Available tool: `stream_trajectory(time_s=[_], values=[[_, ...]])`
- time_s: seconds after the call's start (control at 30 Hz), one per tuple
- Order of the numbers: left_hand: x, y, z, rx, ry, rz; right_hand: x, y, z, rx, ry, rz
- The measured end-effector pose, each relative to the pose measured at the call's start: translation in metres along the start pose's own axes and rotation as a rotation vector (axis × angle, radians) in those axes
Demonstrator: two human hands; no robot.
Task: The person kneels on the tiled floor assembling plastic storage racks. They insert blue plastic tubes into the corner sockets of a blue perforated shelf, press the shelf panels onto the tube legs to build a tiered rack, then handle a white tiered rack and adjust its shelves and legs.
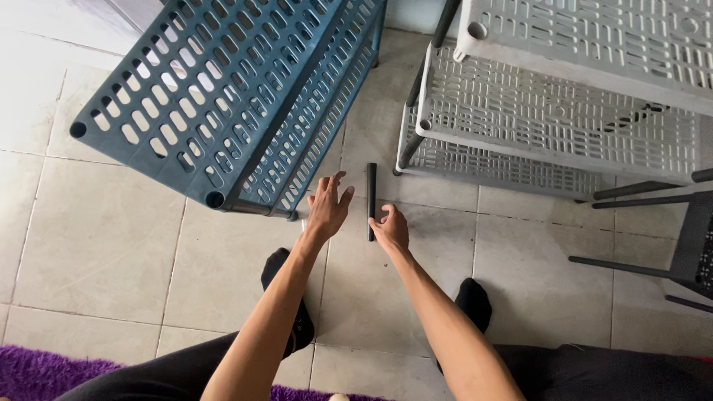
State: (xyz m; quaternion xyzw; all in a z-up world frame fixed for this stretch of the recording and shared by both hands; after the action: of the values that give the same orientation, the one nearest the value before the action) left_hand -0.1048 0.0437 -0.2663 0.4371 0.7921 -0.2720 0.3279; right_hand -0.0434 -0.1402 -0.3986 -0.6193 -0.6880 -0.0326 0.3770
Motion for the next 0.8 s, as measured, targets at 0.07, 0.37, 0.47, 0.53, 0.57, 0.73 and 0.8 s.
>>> stream_trajectory(time_s=[0.07, 0.37, 0.47, 0.53, 0.57, 0.73, 0.8], values=[[-0.002, -0.001, -0.001, 0.01, 0.015, -0.007, 0.002, -0.002, -0.003, 0.0, 0.016, -0.008], [-0.011, -0.004, -0.006, 0.056, -0.003, -0.034, -0.004, -0.003, -0.004, 0.032, 0.017, -0.074], [-0.008, -0.006, -0.005, 0.089, 0.002, -0.059, -0.011, -0.002, 0.003, 0.081, 0.029, -0.089], [-0.006, -0.006, -0.005, 0.089, 0.01, -0.06, -0.013, 0.002, 0.007, 0.102, 0.024, -0.106], [-0.005, -0.005, -0.005, 0.091, 0.013, -0.061, -0.013, 0.003, 0.009, 0.101, 0.014, -0.123], [-0.001, -0.006, -0.001, 0.099, -0.007, -0.075, -0.011, 0.003, 0.01, 0.086, 0.035, -0.132], [-0.007, -0.003, -0.001, 0.086, -0.008, -0.046, -0.005, 0.001, 0.003, 0.058, 0.039, -0.163]])
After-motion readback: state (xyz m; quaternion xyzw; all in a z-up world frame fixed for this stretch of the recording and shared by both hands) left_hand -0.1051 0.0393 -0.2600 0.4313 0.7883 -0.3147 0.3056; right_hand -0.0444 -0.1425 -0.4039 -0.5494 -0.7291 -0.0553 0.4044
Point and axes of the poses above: each hand's wrist, its own y-axis towards the middle knuckle, its own z-axis out of the palm, x = y × z, the point moved 3 cm from there along y, towards the middle knuckle
